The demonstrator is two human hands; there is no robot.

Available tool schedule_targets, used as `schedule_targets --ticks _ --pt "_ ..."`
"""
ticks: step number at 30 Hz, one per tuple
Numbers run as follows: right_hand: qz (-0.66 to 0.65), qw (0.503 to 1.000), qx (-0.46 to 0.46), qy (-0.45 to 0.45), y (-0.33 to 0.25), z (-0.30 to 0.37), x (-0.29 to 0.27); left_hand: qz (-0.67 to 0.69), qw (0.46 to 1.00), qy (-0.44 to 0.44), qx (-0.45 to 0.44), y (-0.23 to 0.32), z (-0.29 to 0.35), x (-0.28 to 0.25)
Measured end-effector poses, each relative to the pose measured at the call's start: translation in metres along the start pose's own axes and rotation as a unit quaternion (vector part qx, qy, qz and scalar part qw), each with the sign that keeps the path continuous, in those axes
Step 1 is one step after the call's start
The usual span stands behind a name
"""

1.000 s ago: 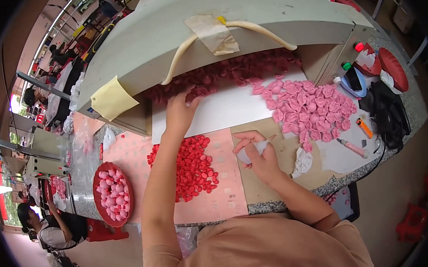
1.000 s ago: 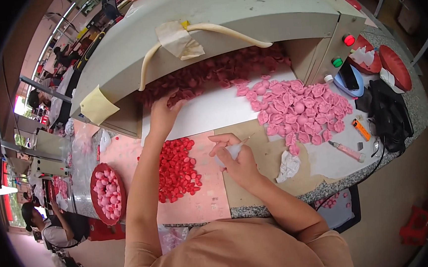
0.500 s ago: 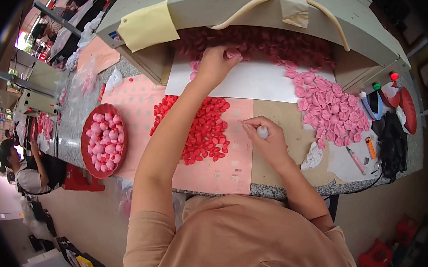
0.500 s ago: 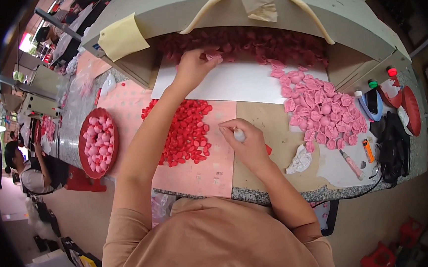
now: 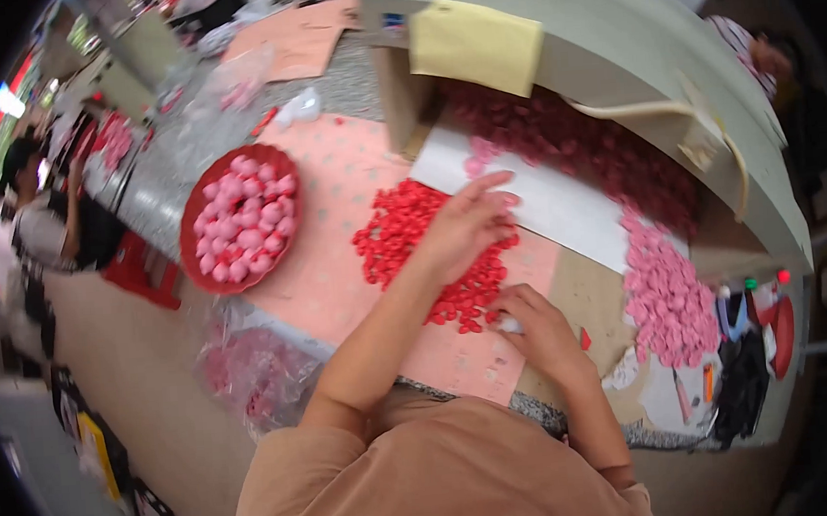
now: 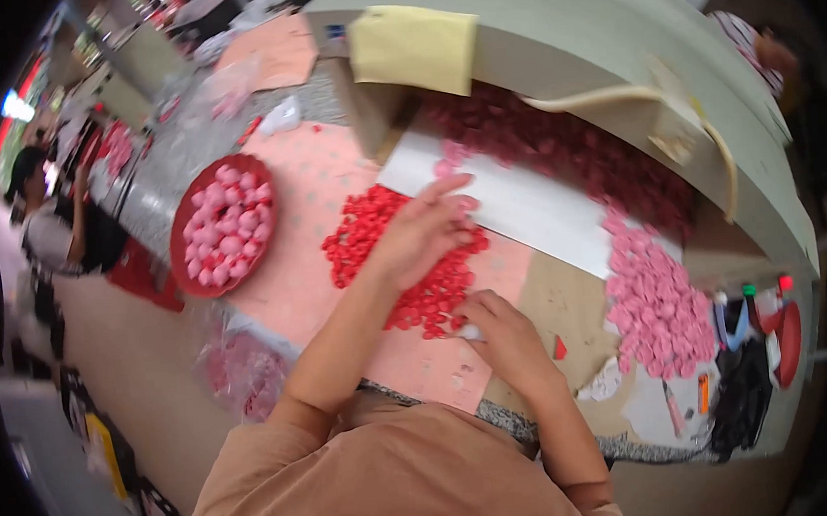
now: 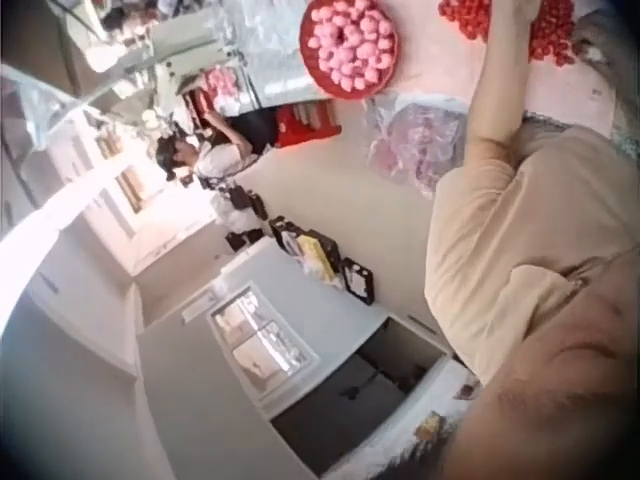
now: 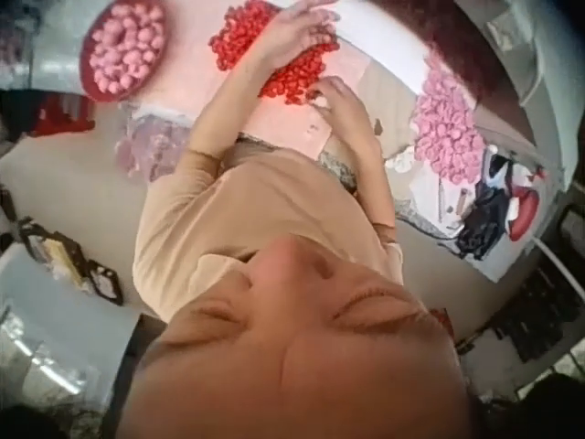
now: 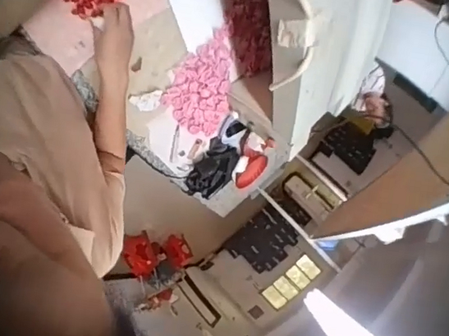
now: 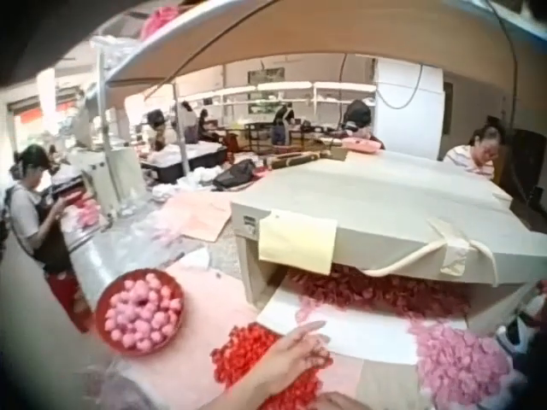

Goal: Apply glue to small red plastic components and attach them to larger pink plastic parts to create assembled units.

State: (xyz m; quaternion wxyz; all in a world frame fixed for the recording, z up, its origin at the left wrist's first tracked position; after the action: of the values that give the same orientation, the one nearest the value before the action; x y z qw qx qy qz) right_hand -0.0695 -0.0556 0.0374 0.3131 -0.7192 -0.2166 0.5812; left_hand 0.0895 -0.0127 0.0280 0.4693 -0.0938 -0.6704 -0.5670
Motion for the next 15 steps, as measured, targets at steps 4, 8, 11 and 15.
schedule_targets --ticks 4,8,11,15 --pt "-0.02 0.999 0.027 0.025 0.006 0.009 -0.006 0.006 0.997 -0.058 -0.053 -0.024 -0.001 0.027" --pt "-0.168 0.954 0.173 0.179 0.024 0.009 -0.025 -0.144 0.988 -0.045 -0.017 -0.02 0.012 0.022" --pt "-0.209 0.899 0.199 0.329 0.052 0.013 -0.049 -0.302 0.951 -0.066 -0.006 -0.04 0.018 0.026" --pt "-0.152 0.906 0.103 0.382 0.053 0.01 -0.042 -0.374 0.916 -0.094 0.114 -0.066 0.015 0.038"
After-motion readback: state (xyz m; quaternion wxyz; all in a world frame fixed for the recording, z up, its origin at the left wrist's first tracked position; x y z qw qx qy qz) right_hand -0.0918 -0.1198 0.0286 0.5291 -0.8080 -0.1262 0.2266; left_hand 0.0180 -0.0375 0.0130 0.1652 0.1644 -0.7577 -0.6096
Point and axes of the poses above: each hand's wrist, its own z-axis away from the middle knuckle, its own x-axis out of the palm, y = z × x, the point moved 4 cm from there along -z, towards the middle knuckle, and after that the axes turned 2 degrees about x, right-handed, at the moved point
